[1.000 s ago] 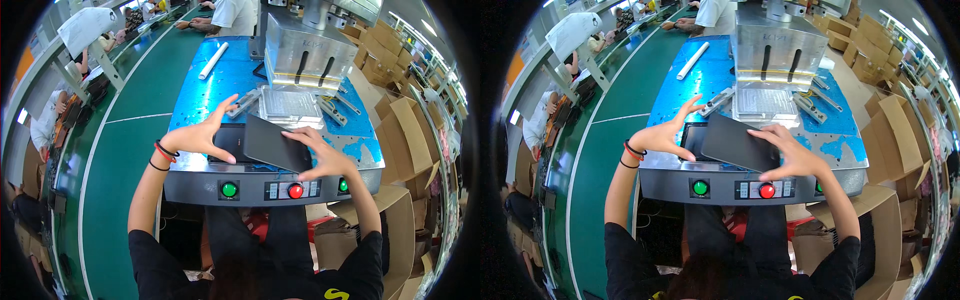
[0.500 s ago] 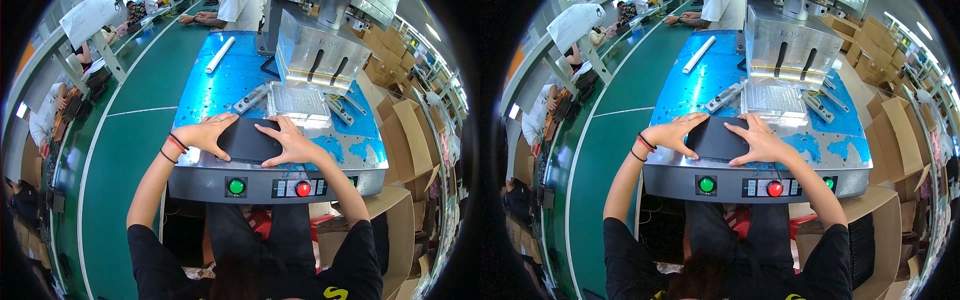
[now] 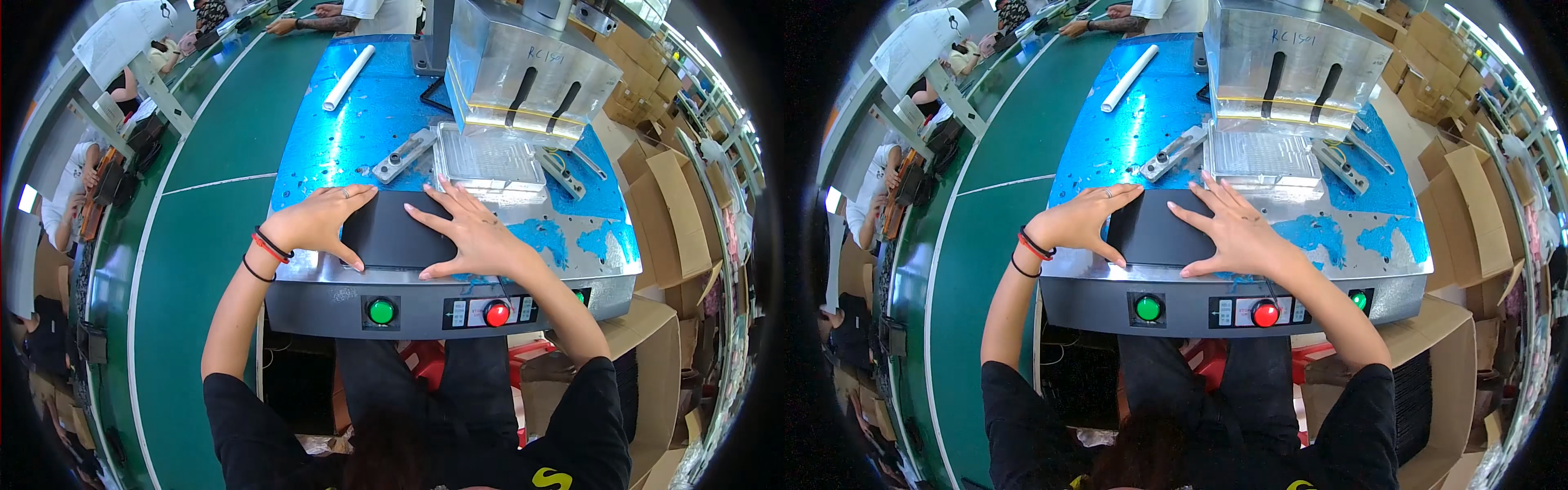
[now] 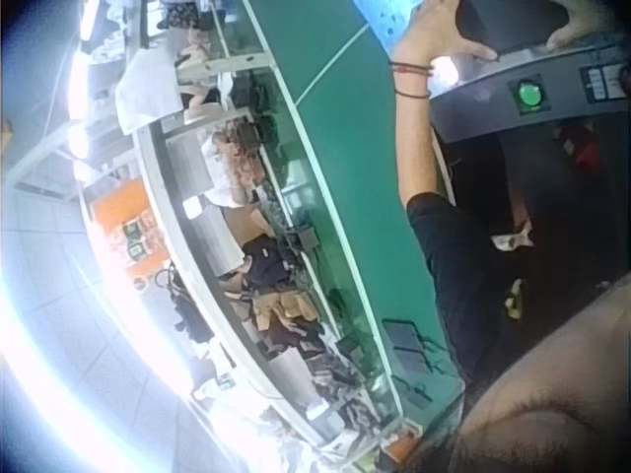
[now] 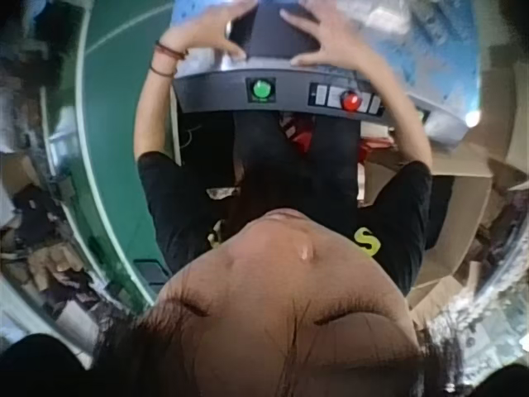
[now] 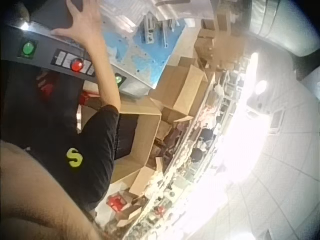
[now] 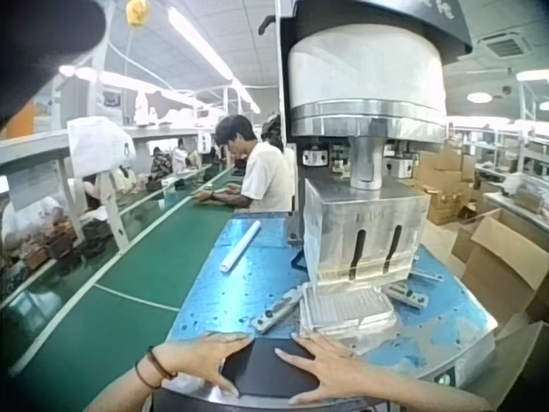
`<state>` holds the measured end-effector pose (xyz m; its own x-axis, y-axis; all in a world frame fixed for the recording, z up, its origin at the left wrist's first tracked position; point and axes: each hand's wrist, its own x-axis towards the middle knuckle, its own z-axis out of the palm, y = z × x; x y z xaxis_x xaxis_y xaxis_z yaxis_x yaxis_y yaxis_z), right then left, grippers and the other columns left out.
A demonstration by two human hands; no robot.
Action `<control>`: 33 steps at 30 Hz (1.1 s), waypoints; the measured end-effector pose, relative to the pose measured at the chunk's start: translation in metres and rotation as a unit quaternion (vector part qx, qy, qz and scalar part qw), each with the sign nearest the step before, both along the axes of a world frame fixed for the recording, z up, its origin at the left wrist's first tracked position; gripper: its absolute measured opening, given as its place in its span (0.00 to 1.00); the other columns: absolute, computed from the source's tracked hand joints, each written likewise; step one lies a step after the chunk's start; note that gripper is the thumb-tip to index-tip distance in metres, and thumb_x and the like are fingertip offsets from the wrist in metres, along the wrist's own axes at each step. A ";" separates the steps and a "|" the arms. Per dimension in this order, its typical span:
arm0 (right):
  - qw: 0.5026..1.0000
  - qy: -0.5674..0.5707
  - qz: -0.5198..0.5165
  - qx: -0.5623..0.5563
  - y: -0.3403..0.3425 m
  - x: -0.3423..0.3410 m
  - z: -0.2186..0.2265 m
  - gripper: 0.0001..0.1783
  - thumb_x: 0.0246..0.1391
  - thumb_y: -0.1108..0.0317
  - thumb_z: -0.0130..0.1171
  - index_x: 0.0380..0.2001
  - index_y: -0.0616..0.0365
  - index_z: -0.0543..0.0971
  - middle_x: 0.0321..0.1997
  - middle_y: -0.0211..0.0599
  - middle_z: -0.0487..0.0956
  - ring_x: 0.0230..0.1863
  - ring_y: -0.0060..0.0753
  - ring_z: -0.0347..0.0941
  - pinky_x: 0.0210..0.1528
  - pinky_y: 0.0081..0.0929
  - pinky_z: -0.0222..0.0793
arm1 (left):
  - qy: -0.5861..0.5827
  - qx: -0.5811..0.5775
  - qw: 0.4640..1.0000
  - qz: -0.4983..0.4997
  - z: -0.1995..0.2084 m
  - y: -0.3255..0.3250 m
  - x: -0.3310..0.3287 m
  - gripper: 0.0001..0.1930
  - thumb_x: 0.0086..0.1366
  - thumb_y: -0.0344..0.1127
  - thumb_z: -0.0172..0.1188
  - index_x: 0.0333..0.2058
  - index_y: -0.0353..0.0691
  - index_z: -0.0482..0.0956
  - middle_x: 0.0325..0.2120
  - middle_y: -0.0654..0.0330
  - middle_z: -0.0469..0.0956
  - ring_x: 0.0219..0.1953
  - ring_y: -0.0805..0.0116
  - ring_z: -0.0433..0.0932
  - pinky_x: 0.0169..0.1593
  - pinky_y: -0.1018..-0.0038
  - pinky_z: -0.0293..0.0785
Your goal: Assembling electronic device components using a press machine.
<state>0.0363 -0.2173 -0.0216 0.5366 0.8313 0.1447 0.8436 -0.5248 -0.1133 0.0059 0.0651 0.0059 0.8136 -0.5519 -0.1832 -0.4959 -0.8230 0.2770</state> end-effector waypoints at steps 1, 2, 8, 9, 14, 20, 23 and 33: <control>0.999 -0.001 0.018 0.030 -0.001 -0.001 0.000 0.53 0.36 0.27 0.60 0.64 0.42 0.64 0.68 0.53 0.56 0.71 0.56 0.46 0.70 0.49 0.43 | -0.010 -0.004 1.000 -0.003 0.000 -0.001 -0.001 0.59 0.41 0.62 0.71 0.64 0.33 0.53 0.64 0.44 0.55 0.65 0.49 0.57 0.65 0.58 0.53; 1.000 -0.002 0.013 0.021 -0.003 -0.003 0.000 0.53 0.37 0.26 0.59 0.64 0.40 0.64 0.69 0.52 0.55 0.72 0.56 0.43 0.71 0.50 0.40 | -0.027 -0.016 0.999 -0.005 0.000 -0.001 -0.003 0.59 0.40 0.62 0.71 0.64 0.33 0.54 0.64 0.44 0.56 0.64 0.49 0.58 0.65 0.58 0.54; 0.999 0.013 0.048 0.001 0.005 0.001 0.008 0.51 0.36 0.29 0.62 0.63 0.41 0.65 0.63 0.57 0.60 0.65 0.60 0.54 0.68 0.50 0.45 | -0.061 -0.026 0.997 -0.030 -0.006 -0.013 -0.001 0.59 0.38 0.64 0.71 0.62 0.29 0.57 0.60 0.44 0.62 0.59 0.46 0.62 0.62 0.60 0.58; 0.999 0.013 0.041 0.018 0.011 0.001 0.006 0.51 0.36 0.31 0.63 0.62 0.45 0.66 0.61 0.58 0.61 0.62 0.60 0.56 0.66 0.49 0.48 | -0.095 -0.048 0.993 -0.050 -0.008 -0.018 0.000 0.59 0.38 0.64 0.71 0.61 0.27 0.58 0.58 0.45 0.63 0.57 0.46 0.63 0.61 0.60 0.59; 0.996 -0.022 0.058 0.071 -0.008 -0.013 0.005 0.51 0.33 0.35 0.65 0.58 0.55 0.68 0.56 0.64 0.63 0.57 0.61 0.59 0.60 0.50 0.54 | -0.167 -0.051 0.984 -0.030 -0.019 -0.062 -0.023 0.58 0.34 0.66 0.68 0.55 0.21 0.62 0.47 0.44 0.66 0.48 0.48 0.64 0.53 0.58 0.61; 0.999 -0.023 0.015 0.016 -0.105 -0.008 0.033 0.52 0.28 0.43 0.71 0.59 0.52 0.66 0.54 0.54 0.64 0.55 0.57 0.60 0.58 0.49 0.56 | -0.306 -0.143 0.941 -0.032 -0.031 -0.154 -0.012 0.57 0.35 0.63 0.68 0.58 0.25 0.61 0.51 0.44 0.63 0.51 0.45 0.61 0.58 0.52 0.54; 0.997 -0.071 -0.035 -0.004 -0.142 0.031 0.055 0.52 0.27 0.49 0.72 0.61 0.45 0.65 0.64 0.51 0.60 0.62 0.58 0.56 0.65 0.49 0.52 | -0.323 -0.198 0.925 -0.020 -0.029 -0.191 0.045 0.56 0.36 0.63 0.67 0.58 0.27 0.62 0.52 0.42 0.63 0.53 0.42 0.59 0.60 0.51 0.53; 0.974 -0.094 -0.144 0.148 -0.156 0.099 0.008 0.22 0.54 0.60 0.58 0.53 0.51 0.76 0.56 0.41 0.74 0.60 0.47 0.66 0.67 0.45 0.52 | -0.251 -0.263 0.931 -0.019 -0.032 -0.194 0.155 0.47 0.48 0.66 0.63 0.57 0.36 0.65 0.54 0.39 0.67 0.55 0.41 0.68 0.58 0.61 0.64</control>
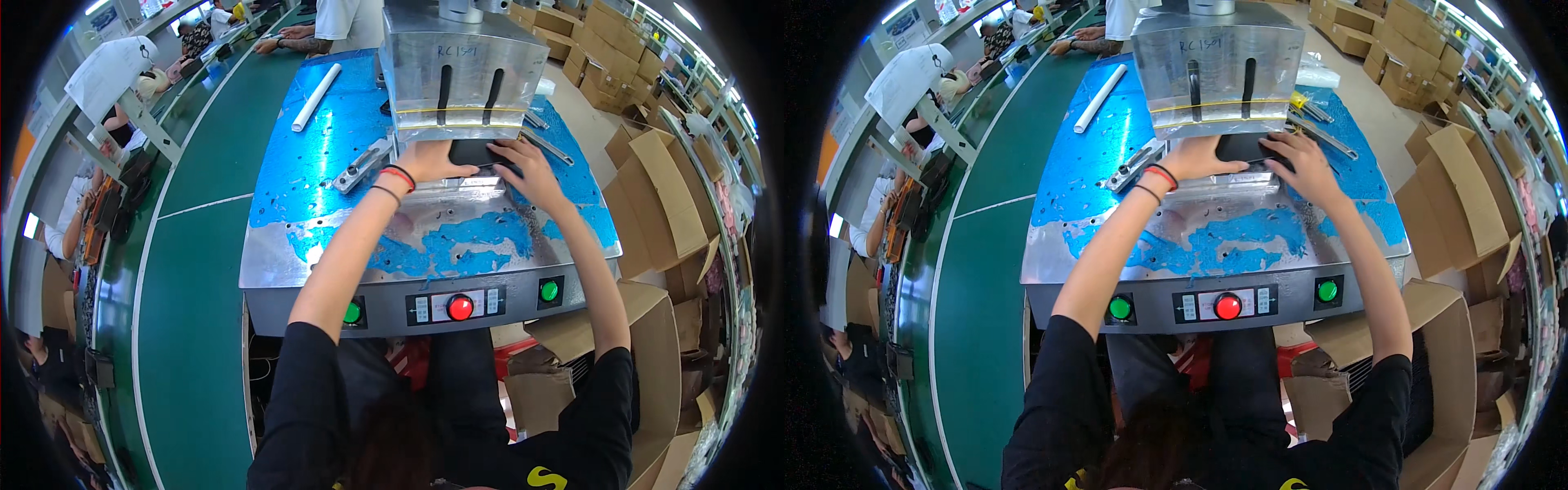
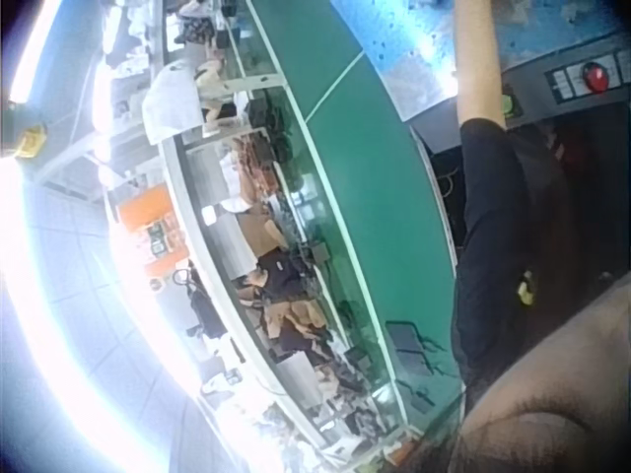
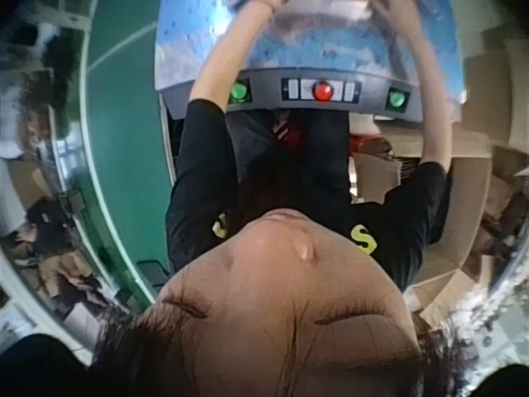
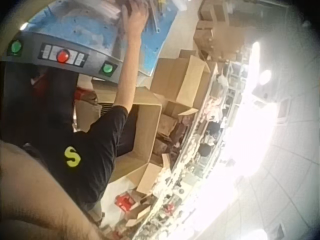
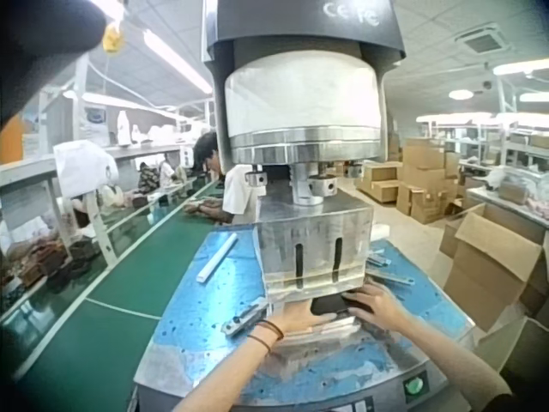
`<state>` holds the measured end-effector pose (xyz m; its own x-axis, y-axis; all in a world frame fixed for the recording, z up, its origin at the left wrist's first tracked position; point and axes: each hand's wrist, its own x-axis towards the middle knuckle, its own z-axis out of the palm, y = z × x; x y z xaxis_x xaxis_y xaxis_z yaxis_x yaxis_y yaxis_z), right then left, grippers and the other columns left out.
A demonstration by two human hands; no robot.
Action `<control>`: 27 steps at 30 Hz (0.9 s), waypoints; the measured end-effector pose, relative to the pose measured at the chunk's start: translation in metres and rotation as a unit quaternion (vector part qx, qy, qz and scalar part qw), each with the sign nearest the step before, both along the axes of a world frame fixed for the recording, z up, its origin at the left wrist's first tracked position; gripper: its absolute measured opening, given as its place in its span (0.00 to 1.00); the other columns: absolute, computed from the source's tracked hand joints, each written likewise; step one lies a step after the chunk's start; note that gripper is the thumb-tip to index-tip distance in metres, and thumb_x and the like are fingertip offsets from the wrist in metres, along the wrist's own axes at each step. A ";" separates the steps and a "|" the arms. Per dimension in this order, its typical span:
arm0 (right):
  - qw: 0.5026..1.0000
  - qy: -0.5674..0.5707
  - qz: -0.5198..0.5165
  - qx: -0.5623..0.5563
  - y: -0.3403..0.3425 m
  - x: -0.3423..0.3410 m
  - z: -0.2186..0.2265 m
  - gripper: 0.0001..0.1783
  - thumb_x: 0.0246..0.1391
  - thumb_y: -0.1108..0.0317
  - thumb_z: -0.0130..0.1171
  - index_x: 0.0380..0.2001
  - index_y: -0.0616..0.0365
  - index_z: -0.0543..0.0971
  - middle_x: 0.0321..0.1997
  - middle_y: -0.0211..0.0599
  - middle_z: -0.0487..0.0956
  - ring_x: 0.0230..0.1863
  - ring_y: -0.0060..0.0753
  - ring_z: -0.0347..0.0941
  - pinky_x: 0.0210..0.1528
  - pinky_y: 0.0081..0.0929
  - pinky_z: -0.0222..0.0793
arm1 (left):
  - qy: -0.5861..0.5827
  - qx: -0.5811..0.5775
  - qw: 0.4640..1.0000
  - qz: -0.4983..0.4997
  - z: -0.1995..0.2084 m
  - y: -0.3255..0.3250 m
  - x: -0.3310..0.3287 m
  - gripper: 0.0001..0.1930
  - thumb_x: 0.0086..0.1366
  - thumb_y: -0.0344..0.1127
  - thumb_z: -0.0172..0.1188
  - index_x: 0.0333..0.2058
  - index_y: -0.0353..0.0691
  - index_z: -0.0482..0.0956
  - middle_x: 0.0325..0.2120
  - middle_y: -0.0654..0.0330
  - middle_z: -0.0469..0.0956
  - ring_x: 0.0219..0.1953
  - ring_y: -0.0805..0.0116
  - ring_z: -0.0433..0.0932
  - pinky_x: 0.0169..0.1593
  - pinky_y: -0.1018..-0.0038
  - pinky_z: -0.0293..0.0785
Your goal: Assembling electronic device components using a press machine.
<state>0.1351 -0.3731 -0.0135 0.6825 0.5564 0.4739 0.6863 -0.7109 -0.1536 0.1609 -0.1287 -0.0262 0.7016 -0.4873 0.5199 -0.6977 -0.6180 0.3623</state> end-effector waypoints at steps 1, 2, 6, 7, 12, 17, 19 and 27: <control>1.000 -0.009 -0.004 -0.009 0.005 -0.002 -0.005 0.23 0.57 0.58 0.55 0.55 0.52 0.73 0.58 0.42 0.72 0.63 0.48 0.63 0.67 0.44 0.52 | 0.064 0.010 0.998 -0.021 0.000 0.009 -0.001 0.47 0.49 0.67 0.61 0.59 0.38 0.64 0.56 0.40 0.67 0.59 0.43 0.64 0.61 0.58 0.59; 1.000 -0.018 0.008 0.001 0.011 -0.007 -0.009 0.23 0.57 0.58 0.55 0.55 0.52 0.73 0.58 0.42 0.72 0.63 0.48 0.63 0.67 0.44 0.52 | 0.129 0.020 0.991 -0.041 0.001 0.019 -0.004 0.47 0.51 0.67 0.59 0.61 0.39 0.62 0.57 0.42 0.66 0.62 0.45 0.60 0.65 0.55 0.53; 0.998 -0.063 0.017 -0.025 0.038 -0.034 -0.023 0.29 0.59 0.51 0.51 0.60 0.54 0.67 0.63 0.47 0.66 0.67 0.48 0.57 0.69 0.44 0.48 | 0.052 0.132 0.989 0.028 -0.002 0.053 -0.022 0.42 0.59 0.67 0.50 0.62 0.42 0.60 0.57 0.42 0.66 0.63 0.46 0.59 0.67 0.51 0.46; 0.998 -0.047 0.012 -0.036 0.044 -0.039 -0.023 0.32 0.60 0.49 0.50 0.62 0.55 0.64 0.64 0.48 0.64 0.69 0.48 0.54 0.69 0.45 0.47 | 0.054 0.143 0.987 0.041 -0.003 0.058 -0.027 0.40 0.62 0.66 0.46 0.63 0.42 0.59 0.58 0.43 0.64 0.64 0.47 0.58 0.67 0.50 0.43; 0.996 -0.051 -0.016 -0.076 0.039 -0.055 -0.021 0.36 0.60 0.47 0.48 0.65 0.53 0.58 0.68 0.47 0.58 0.71 0.47 0.49 0.71 0.45 0.43 | 0.016 0.146 0.988 0.050 -0.008 0.071 -0.071 0.36 0.67 0.59 0.44 0.65 0.38 0.55 0.65 0.45 0.54 0.67 0.47 0.51 0.69 0.55 0.42; 0.974 0.136 0.101 -0.151 -0.023 -0.100 -0.010 0.40 0.57 0.46 0.52 0.68 0.49 0.54 0.72 0.38 0.52 0.73 0.46 0.42 0.72 0.47 0.35 | 0.092 0.249 0.964 -0.017 -0.004 0.114 -0.184 0.49 0.57 0.67 0.53 0.66 0.38 0.51 0.67 0.49 0.49 0.69 0.48 0.47 0.68 0.57 0.43; 0.966 0.187 0.089 -0.157 -0.051 -0.117 -0.004 0.46 0.50 0.40 0.57 0.68 0.45 0.54 0.73 0.35 0.50 0.73 0.44 0.43 0.72 0.48 0.36 | 0.057 0.261 0.963 0.021 -0.003 0.130 -0.223 0.50 0.51 0.65 0.61 0.66 0.45 0.54 0.67 0.56 0.52 0.68 0.52 0.51 0.68 0.55 0.45; 0.971 0.141 -0.067 -0.179 -0.099 -0.160 -0.009 0.55 0.32 0.45 0.65 0.67 0.47 0.57 0.72 0.36 0.52 0.73 0.46 0.43 0.72 0.48 0.35 | 0.088 0.246 0.953 0.152 -0.007 0.142 -0.256 0.46 0.48 0.54 0.68 0.64 0.51 0.59 0.65 0.62 0.56 0.67 0.56 0.54 0.67 0.55 0.48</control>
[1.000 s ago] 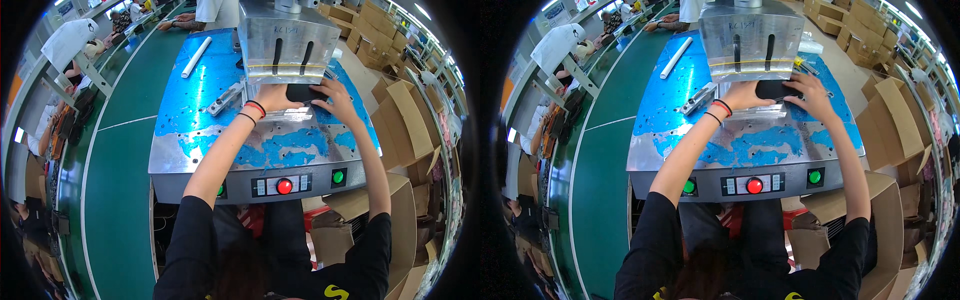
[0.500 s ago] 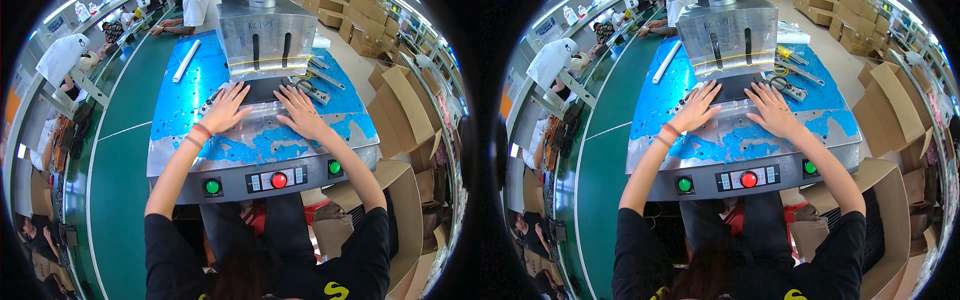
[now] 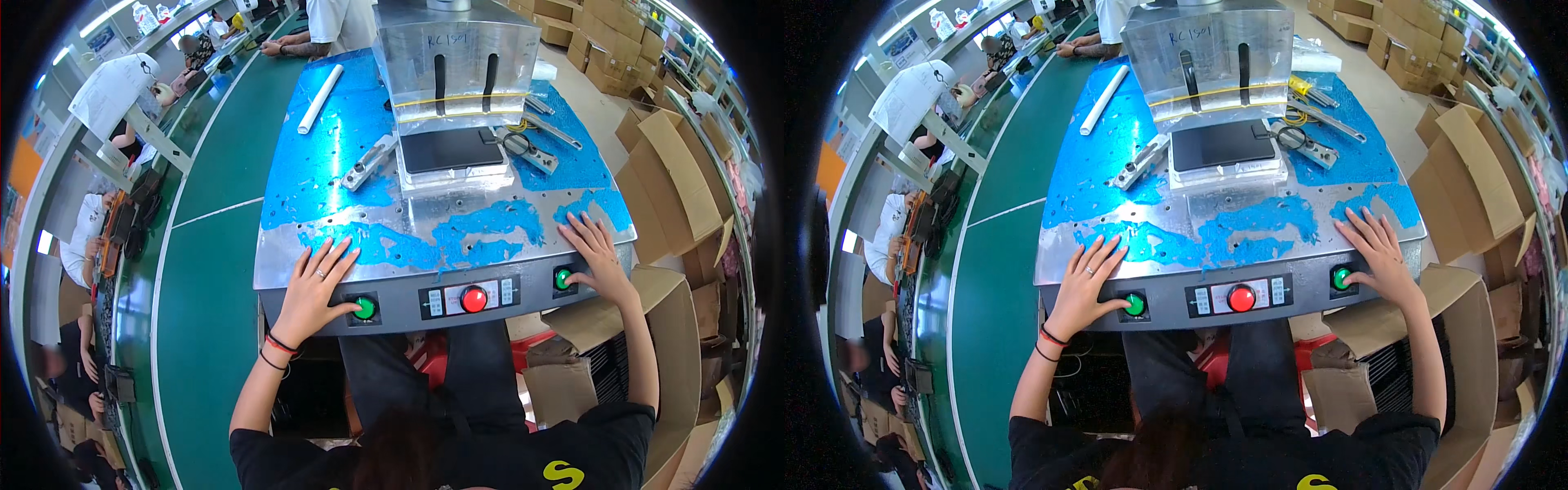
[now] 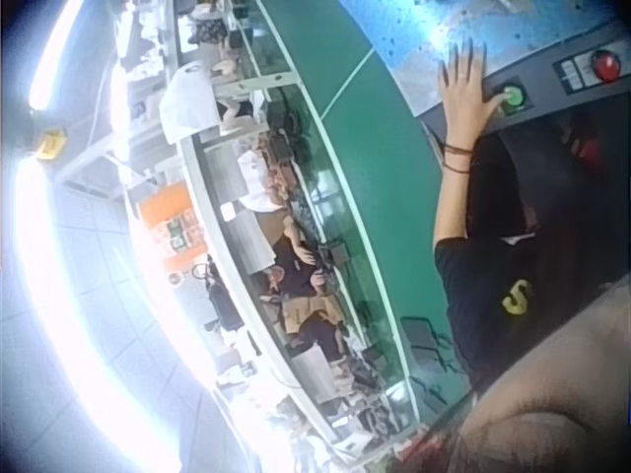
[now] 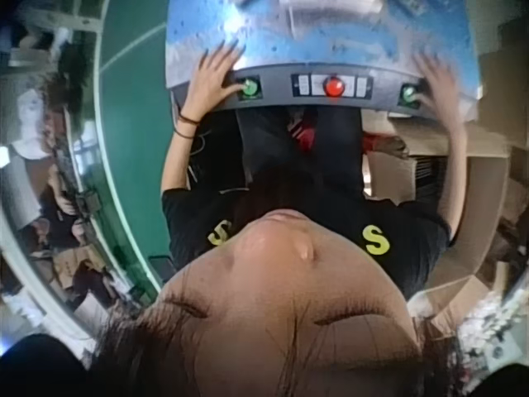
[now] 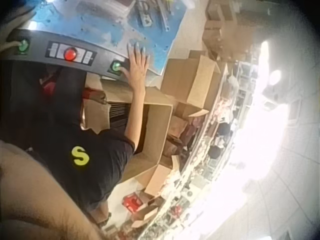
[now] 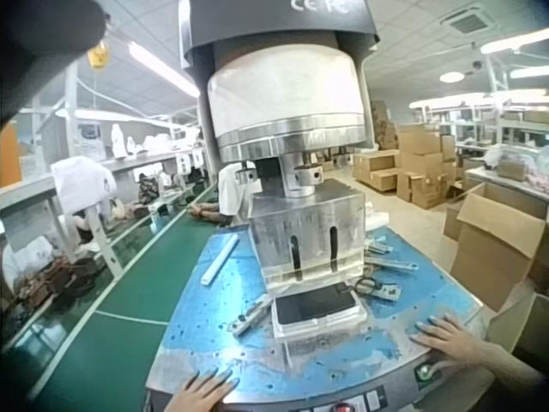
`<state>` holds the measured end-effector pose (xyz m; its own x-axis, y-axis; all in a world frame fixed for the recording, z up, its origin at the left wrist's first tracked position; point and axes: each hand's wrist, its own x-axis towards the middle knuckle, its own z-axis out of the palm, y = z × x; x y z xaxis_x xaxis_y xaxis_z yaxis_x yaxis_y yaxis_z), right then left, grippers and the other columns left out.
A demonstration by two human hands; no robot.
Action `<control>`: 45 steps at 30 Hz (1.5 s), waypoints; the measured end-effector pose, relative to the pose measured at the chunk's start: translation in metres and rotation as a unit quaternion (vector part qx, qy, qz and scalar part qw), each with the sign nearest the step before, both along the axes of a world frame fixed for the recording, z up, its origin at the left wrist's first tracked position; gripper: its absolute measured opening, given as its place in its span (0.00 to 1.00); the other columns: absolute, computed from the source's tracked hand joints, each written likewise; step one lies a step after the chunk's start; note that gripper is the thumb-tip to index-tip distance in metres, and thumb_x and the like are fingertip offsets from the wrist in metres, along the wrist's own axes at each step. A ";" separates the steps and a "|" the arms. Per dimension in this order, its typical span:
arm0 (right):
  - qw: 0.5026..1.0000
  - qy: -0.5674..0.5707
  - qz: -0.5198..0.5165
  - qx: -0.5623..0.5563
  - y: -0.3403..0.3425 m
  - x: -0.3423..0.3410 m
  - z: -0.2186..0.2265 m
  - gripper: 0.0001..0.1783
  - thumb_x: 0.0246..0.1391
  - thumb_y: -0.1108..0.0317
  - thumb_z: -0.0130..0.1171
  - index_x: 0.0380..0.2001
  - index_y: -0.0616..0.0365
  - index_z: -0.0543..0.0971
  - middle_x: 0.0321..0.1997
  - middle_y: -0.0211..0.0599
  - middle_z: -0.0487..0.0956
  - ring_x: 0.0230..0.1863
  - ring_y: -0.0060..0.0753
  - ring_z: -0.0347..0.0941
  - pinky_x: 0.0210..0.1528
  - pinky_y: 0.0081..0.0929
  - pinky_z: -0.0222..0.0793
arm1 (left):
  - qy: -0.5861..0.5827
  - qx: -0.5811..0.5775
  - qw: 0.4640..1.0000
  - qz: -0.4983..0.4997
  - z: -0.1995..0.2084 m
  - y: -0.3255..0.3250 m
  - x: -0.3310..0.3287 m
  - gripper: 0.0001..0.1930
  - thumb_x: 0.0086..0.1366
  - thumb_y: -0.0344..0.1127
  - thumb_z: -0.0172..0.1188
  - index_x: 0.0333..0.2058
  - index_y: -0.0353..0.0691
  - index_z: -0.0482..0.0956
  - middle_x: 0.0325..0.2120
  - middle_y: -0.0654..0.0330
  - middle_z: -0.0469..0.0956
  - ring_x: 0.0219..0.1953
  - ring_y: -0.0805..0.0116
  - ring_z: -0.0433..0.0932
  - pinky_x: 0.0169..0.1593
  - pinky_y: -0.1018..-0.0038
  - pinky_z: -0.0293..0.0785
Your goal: Assembling electronic device components using a press machine.
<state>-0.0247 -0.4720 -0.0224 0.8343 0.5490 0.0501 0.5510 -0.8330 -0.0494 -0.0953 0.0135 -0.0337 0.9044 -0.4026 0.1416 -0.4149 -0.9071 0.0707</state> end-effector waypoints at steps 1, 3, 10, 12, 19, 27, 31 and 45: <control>0.999 0.004 -0.037 0.004 0.000 -0.003 -0.002 0.55 0.32 0.46 0.66 0.67 0.47 0.57 0.72 0.36 0.52 0.73 0.47 0.42 0.72 0.48 0.35 | -0.006 -0.003 1.000 -0.003 -0.002 0.000 -0.001 0.45 0.48 0.53 0.68 0.64 0.51 0.59 0.65 0.61 0.57 0.67 0.55 0.54 0.67 0.55 0.48; 0.999 -0.008 -0.026 0.030 -0.005 -0.016 -0.007 0.51 0.37 0.52 0.67 0.66 0.49 0.58 0.71 0.40 0.54 0.72 0.48 0.46 0.72 0.46 0.38 | -0.011 -0.005 1.000 -0.005 -0.005 0.004 -0.007 0.44 0.49 0.52 0.68 0.64 0.50 0.60 0.65 0.60 0.57 0.67 0.55 0.55 0.67 0.55 0.49; 0.905 -0.223 -0.288 0.218 -0.097 -0.094 -0.042 0.12 0.55 0.74 0.53 0.43 0.63 0.70 0.45 0.46 0.69 0.50 0.48 0.63 0.55 0.37 0.58 | -0.036 -0.067 0.996 0.036 -0.018 0.021 -0.040 0.36 0.55 0.42 0.64 0.62 0.47 0.62 0.65 0.58 0.57 0.67 0.54 0.52 0.67 0.54 0.44; 0.881 -0.201 -0.383 0.193 -0.127 -0.125 -0.056 0.06 0.55 0.73 0.53 0.36 0.61 0.71 0.39 0.44 0.69 0.42 0.46 0.64 0.48 0.39 0.59 | -0.034 -0.071 0.996 0.039 -0.022 0.022 -0.041 0.36 0.55 0.42 0.64 0.62 0.47 0.62 0.65 0.58 0.57 0.68 0.54 0.51 0.67 0.53 0.43; 0.948 0.114 -0.288 0.075 -0.137 -0.192 -0.122 0.34 0.39 0.65 0.67 0.53 0.53 0.71 0.56 0.47 0.63 0.58 0.53 0.56 0.58 0.44 0.54 | -0.046 -0.077 0.995 0.046 -0.027 0.022 -0.041 0.36 0.55 0.42 0.64 0.62 0.48 0.62 0.65 0.58 0.56 0.68 0.54 0.49 0.67 0.52 0.42; 0.985 0.082 -0.152 0.019 -0.121 -0.165 -0.167 0.33 0.37 0.69 0.66 0.53 0.53 0.72 0.57 0.49 0.66 0.59 0.55 0.58 0.59 0.47 0.54 | -0.067 -0.069 0.994 0.049 -0.030 0.020 -0.043 0.35 0.56 0.42 0.63 0.62 0.48 0.61 0.65 0.58 0.56 0.68 0.54 0.50 0.68 0.52 0.41; 0.992 0.053 -0.117 0.019 -0.124 -0.160 -0.180 0.32 0.37 0.70 0.65 0.51 0.53 0.73 0.55 0.49 0.68 0.58 0.54 0.60 0.58 0.46 0.55 | -0.071 -0.078 0.993 0.046 -0.031 0.020 -0.043 0.35 0.56 0.42 0.63 0.62 0.48 0.61 0.65 0.58 0.56 0.68 0.54 0.50 0.68 0.52 0.41; 0.985 0.105 -0.071 0.120 -0.109 -0.156 -0.117 0.15 0.38 0.75 0.63 0.36 0.58 0.81 0.38 0.42 0.78 0.48 0.47 0.69 0.51 0.41 0.61 | -0.063 -0.060 0.996 0.029 -0.027 0.024 -0.044 0.34 0.57 0.42 0.62 0.62 0.48 0.62 0.65 0.57 0.57 0.67 0.54 0.51 0.68 0.53 0.42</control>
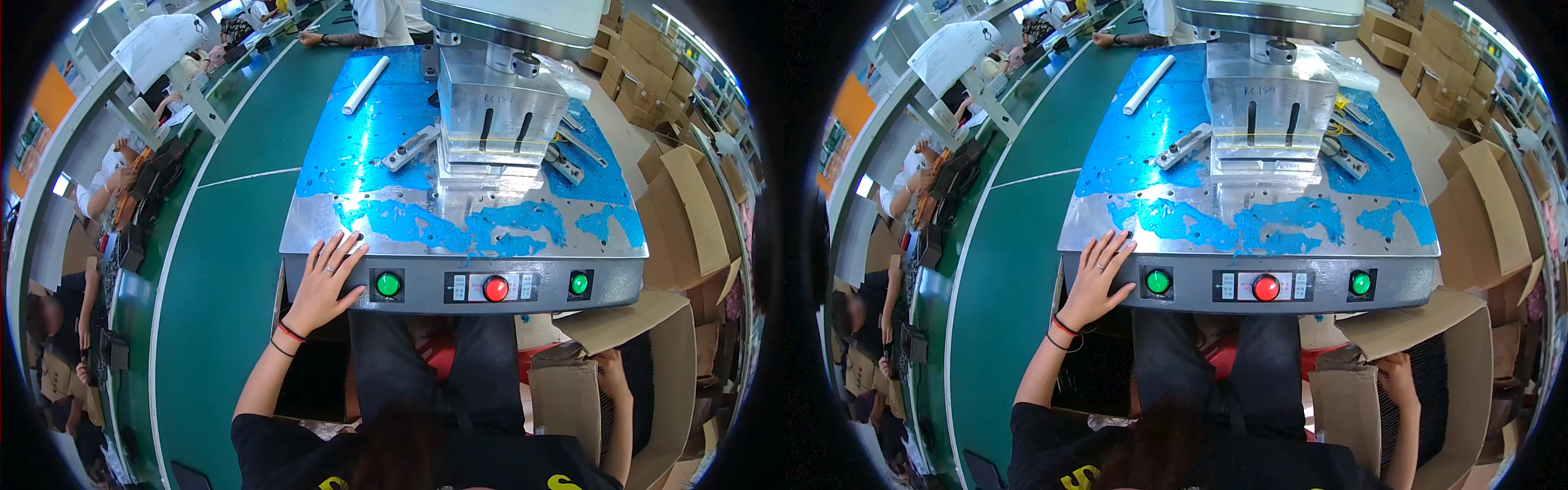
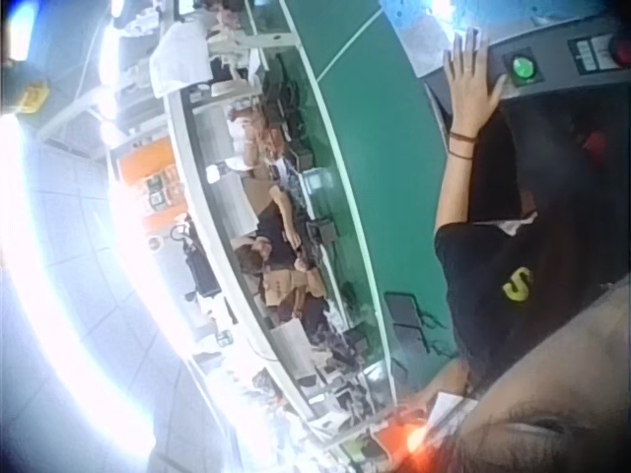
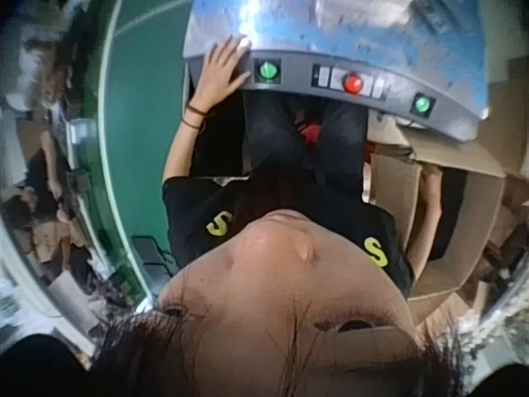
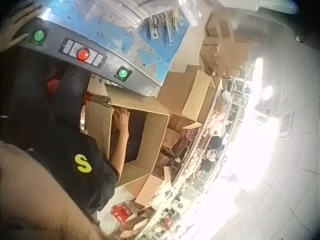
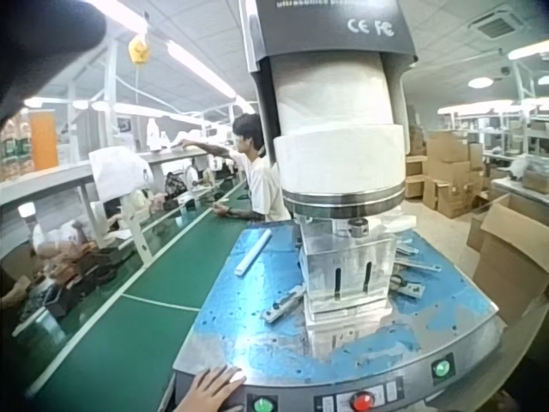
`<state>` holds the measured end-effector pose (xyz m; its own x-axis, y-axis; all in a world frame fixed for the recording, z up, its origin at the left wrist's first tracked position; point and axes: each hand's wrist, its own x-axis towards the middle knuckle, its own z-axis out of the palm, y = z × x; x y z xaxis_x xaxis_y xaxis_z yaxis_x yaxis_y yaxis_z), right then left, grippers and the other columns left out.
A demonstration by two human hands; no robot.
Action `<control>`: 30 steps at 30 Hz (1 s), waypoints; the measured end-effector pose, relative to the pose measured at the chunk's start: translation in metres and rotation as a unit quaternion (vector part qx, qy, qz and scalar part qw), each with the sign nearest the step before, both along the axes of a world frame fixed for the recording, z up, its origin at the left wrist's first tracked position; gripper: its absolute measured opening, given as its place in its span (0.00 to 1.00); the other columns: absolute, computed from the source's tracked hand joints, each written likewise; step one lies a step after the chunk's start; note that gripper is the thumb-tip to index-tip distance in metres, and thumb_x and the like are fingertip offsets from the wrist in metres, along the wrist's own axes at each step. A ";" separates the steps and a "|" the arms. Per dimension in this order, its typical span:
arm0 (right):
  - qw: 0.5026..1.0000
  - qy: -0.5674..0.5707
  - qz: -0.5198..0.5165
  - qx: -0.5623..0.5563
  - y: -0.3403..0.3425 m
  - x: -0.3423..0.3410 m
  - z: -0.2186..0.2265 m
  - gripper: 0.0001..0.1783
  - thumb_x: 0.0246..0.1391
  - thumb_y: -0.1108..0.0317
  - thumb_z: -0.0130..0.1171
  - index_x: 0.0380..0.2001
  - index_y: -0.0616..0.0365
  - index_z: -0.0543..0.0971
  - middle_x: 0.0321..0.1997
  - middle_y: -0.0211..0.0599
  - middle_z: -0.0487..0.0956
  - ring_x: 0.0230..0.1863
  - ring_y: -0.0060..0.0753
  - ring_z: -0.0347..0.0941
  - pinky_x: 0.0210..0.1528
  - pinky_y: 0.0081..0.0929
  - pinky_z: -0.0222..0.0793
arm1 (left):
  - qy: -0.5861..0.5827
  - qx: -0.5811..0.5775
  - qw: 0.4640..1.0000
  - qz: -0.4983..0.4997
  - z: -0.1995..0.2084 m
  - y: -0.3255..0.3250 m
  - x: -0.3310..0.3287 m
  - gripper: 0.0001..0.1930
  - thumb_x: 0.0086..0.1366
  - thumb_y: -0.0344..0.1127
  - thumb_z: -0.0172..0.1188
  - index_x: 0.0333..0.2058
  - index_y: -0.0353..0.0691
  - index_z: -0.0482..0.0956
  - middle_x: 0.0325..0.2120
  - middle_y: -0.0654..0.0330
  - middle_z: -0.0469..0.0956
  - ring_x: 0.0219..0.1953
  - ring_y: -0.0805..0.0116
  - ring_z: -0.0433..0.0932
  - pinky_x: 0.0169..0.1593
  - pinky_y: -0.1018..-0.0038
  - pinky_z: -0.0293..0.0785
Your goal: Assembling electronic device components using a press machine.
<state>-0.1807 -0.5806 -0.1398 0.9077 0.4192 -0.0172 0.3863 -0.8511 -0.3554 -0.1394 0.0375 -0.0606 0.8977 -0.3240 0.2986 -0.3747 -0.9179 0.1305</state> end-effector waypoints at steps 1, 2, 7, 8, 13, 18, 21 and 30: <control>0.999 0.002 -0.021 0.034 -0.001 -0.002 0.018 0.09 0.38 0.75 0.64 0.28 0.59 0.81 0.36 0.38 0.77 0.44 0.44 0.70 0.45 0.40 0.62 | 0.001 -0.001 1.000 -0.003 0.001 0.001 0.001 0.34 0.57 0.42 0.62 0.62 0.48 0.62 0.65 0.57 0.57 0.67 0.54 0.51 0.68 0.53 0.42; 0.999 -0.006 -0.045 0.018 -0.006 -0.006 0.039 0.09 0.38 0.74 0.64 0.28 0.60 0.80 0.33 0.40 0.76 0.38 0.46 0.69 0.44 0.39 0.61 | 0.002 0.003 1.000 -0.001 0.001 0.001 0.001 0.34 0.56 0.42 0.62 0.62 0.47 0.62 0.64 0.57 0.57 0.67 0.54 0.52 0.68 0.54 0.43; 0.880 -0.235 -0.368 0.186 -0.028 -0.015 0.108 0.11 0.65 0.70 0.45 0.34 0.70 0.70 0.31 0.34 0.69 0.38 0.24 0.65 0.45 0.23 0.63 | 0.009 -0.010 1.000 0.015 0.009 -0.009 0.001 0.33 0.57 0.42 0.62 0.61 0.45 0.63 0.63 0.55 0.59 0.67 0.52 0.52 0.66 0.54 0.45; 0.861 -0.264 -0.362 0.241 -0.029 -0.012 0.117 0.14 0.66 0.67 0.45 0.38 0.71 0.72 0.35 0.33 0.72 0.41 0.23 0.66 0.48 0.21 0.63 | 0.000 -0.033 0.999 0.016 0.011 -0.013 0.003 0.30 0.58 0.41 0.61 0.59 0.44 0.66 0.61 0.55 0.61 0.65 0.49 0.54 0.66 0.54 0.44; 0.835 -0.146 -0.295 0.441 0.021 0.046 0.151 0.18 0.66 0.58 0.46 0.45 0.63 0.75 0.41 0.25 0.74 0.43 0.17 0.67 0.50 0.18 0.61 | 0.058 -0.172 0.983 -0.030 0.028 -0.042 0.013 0.22 0.62 0.35 0.57 0.55 0.41 0.69 0.58 0.52 0.63 0.62 0.48 0.56 0.65 0.56 0.46; 0.851 0.167 -0.107 0.487 0.168 0.089 0.157 0.10 0.61 0.62 0.55 0.41 0.54 0.71 0.32 0.18 0.69 0.34 0.10 0.66 0.36 0.14 0.67 | 0.189 -0.379 0.891 -0.164 0.039 -0.075 0.000 0.27 0.65 0.34 0.54 0.61 0.38 0.60 0.60 0.49 0.61 0.66 0.55 0.57 0.67 0.63 0.49; 0.784 0.289 -0.005 0.549 0.245 0.101 0.159 0.15 0.59 0.67 0.57 0.48 0.55 0.68 0.43 0.26 0.71 0.46 0.18 0.70 0.43 0.20 0.72 | 0.292 -0.497 0.800 -0.165 0.038 -0.083 -0.014 0.38 0.63 0.29 0.56 0.67 0.35 0.44 0.62 0.50 0.57 0.66 0.59 0.53 0.68 0.63 0.46; 0.946 0.032 0.103 0.304 0.303 0.095 0.153 0.47 0.43 0.61 0.71 0.62 0.60 0.57 0.62 0.55 0.57 0.65 0.55 0.56 0.63 0.46 0.58 | 0.171 -0.609 0.774 0.044 0.069 -0.032 -0.015 0.26 0.59 0.22 0.61 0.55 0.37 0.63 0.34 0.56 0.81 0.30 0.77 0.78 0.33 0.83 0.73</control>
<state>-0.0854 -0.2774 0.0128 0.8112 0.5366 0.2324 0.4828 -0.3904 -0.7839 -0.1548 0.0051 0.0086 0.9942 0.0779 0.0741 -0.0697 -0.0572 0.9959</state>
